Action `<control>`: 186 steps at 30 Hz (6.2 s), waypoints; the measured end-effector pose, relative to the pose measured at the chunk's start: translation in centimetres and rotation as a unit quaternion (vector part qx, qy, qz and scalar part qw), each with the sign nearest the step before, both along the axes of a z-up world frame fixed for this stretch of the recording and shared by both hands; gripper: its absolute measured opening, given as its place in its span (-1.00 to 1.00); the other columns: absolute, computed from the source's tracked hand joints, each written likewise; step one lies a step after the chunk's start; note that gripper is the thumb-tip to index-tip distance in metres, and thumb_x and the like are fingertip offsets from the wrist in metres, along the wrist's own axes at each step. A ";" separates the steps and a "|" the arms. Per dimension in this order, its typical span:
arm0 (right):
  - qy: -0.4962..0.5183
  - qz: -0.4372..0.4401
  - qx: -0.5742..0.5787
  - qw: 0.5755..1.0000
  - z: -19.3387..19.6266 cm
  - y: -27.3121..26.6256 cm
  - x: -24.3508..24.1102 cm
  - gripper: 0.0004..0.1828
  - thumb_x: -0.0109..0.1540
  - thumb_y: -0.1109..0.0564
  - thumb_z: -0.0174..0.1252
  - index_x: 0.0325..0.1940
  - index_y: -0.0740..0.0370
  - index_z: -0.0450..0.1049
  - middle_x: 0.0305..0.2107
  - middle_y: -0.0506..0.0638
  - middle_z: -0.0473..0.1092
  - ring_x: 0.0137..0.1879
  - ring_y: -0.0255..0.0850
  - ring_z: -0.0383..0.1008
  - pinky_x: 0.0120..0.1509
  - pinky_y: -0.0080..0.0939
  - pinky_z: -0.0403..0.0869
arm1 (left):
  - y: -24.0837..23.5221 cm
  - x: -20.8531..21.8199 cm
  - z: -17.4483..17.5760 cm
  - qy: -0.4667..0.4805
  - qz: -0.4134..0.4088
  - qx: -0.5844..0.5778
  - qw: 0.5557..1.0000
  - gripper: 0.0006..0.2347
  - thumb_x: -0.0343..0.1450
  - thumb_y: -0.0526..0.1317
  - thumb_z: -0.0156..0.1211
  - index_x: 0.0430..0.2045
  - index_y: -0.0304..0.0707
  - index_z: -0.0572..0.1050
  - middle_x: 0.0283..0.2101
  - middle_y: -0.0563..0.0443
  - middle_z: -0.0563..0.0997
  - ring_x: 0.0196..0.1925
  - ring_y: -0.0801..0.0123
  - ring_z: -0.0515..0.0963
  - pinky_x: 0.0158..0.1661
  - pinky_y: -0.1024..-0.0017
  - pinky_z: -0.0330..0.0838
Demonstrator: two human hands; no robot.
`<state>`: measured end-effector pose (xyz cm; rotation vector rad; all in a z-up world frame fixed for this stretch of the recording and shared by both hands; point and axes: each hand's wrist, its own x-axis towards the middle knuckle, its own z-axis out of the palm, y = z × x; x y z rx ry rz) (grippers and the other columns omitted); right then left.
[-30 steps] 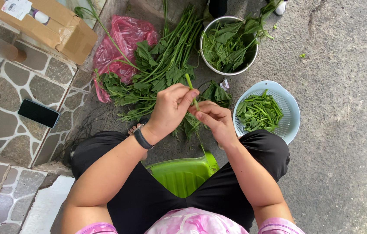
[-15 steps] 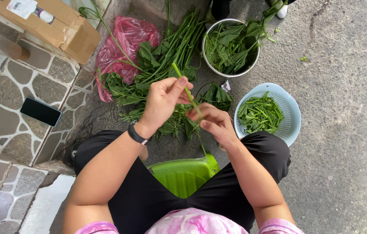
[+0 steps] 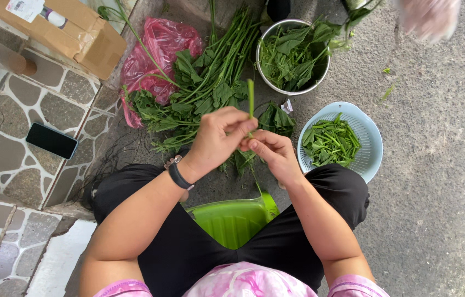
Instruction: The person sits on a low stool and trims leafy green vegetables by hand. They snap off the tender tips and place them into a blue colander while discarding the stems onto the ground. A second person is visible nearby performing a similar task.
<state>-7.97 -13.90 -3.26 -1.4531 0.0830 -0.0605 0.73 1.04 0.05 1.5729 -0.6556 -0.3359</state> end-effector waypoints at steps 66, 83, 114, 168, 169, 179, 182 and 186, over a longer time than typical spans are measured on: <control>-0.138 -0.097 0.039 0.985 -1.4 -1.4 -0.9 -0.91 0.24 0.44 0.15 -0.19 0.56 0.52 -0.36 0.21 0.43 -0.23 -0.17 0.56 -0.22 -0.15 0.64 | -0.2 -2.0 -1.0 -0.318 0.033 0.100 0.942 -0.81 0.40 -0.47 0.26 -0.14 -0.34 0.62 -0.26 -0.11 0.66 -0.20 0.10 0.69 -0.25 0.33 0.61; -0.173 -0.112 0.183 0.961 -1.1 -0.8 -0.2 -0.87 0.26 0.37 0.12 -0.21 0.60 0.46 -0.26 0.24 0.29 -0.21 -0.18 0.53 -0.17 -0.24 0.65 | -0.8 -2.3 -0.3 0.050 0.025 -0.068 0.996 -0.84 0.51 -0.31 0.12 -0.25 -0.43 0.63 -0.27 -0.23 0.69 -0.23 0.21 0.71 -0.25 0.36 0.65; 0.040 -0.012 0.026 0.999 0.7 -2.7 -0.4 -0.80 0.20 0.27 0.18 -0.09 0.30 0.54 -0.42 0.11 0.54 -0.51 -0.34 0.52 -0.40 -0.30 0.57 | 4.9 3.0 -0.7 -0.183 0.089 0.234 0.951 -0.83 0.47 -0.40 0.19 -0.08 -0.28 0.57 -0.24 -0.11 0.60 -0.14 0.23 0.67 -0.11 0.45 0.61; -0.311 0.063 -0.434 0.843 -0.8 -3.2 -1.2 -0.72 0.31 0.23 0.00 -0.02 0.21 0.60 -0.03 0.18 0.36 -0.07 0.04 0.50 0.02 0.00 0.53 | 0.1 -0.6 -1.4 0.344 -0.047 -0.006 0.938 -0.81 0.57 -0.18 -0.01 -0.25 -0.27 0.54 -0.29 0.04 0.55 -0.23 0.46 0.59 -0.43 0.47 0.70; -0.316 0.046 -0.443 0.838 -0.9 -3.4 -1.2 -0.72 0.31 0.22 0.00 -0.02 0.21 0.61 -0.04 0.18 0.36 -0.09 0.02 0.48 0.00 -0.02 0.52 | 0.1 -0.7 -0.6 0.354 -0.064 -0.005 0.933 -0.81 0.57 -0.20 -0.04 -0.05 -0.24 0.50 -0.24 -0.01 0.50 -0.20 0.42 0.57 -0.37 0.45 0.72; -0.327 -0.103 -0.368 0.864 0.5 -3.3 -0.3 -0.84 0.29 0.30 0.15 -0.15 0.29 0.65 -0.24 0.13 0.37 -0.31 -0.06 0.37 -0.22 -0.10 0.47 | 0.7 -2.6 -4.2 0.329 -0.049 -0.046 0.942 -0.83 0.38 -0.45 0.30 -0.18 -0.47 0.59 -0.36 -0.09 0.65 -0.35 0.42 0.70 -0.29 0.49 0.71; -0.284 -0.085 -0.258 0.919 1.6 -2.5 -0.6 -0.89 0.26 0.33 0.20 -0.18 0.35 0.63 -0.28 0.15 0.41 -0.22 -0.04 0.45 -0.10 -0.07 0.50 | 0.8 -2.5 -3.5 0.299 -0.039 -0.055 0.952 -0.83 0.36 -0.42 0.34 -0.19 -0.44 0.62 -0.38 -0.15 0.69 -0.34 0.44 0.69 -0.26 0.49 0.69; -0.254 -0.068 -0.184 0.947 1.7 -2.3 -0.9 -0.88 0.25 0.32 0.20 -0.18 0.40 0.61 -0.28 0.18 0.46 -0.19 0.00 0.49 -0.02 -0.02 0.50 | 0.6 -2.8 -3.7 0.284 -0.035 -0.065 0.956 -0.85 0.36 -0.44 0.33 -0.23 -0.45 0.63 -0.39 -0.14 0.69 -0.35 0.43 0.69 -0.25 0.47 0.68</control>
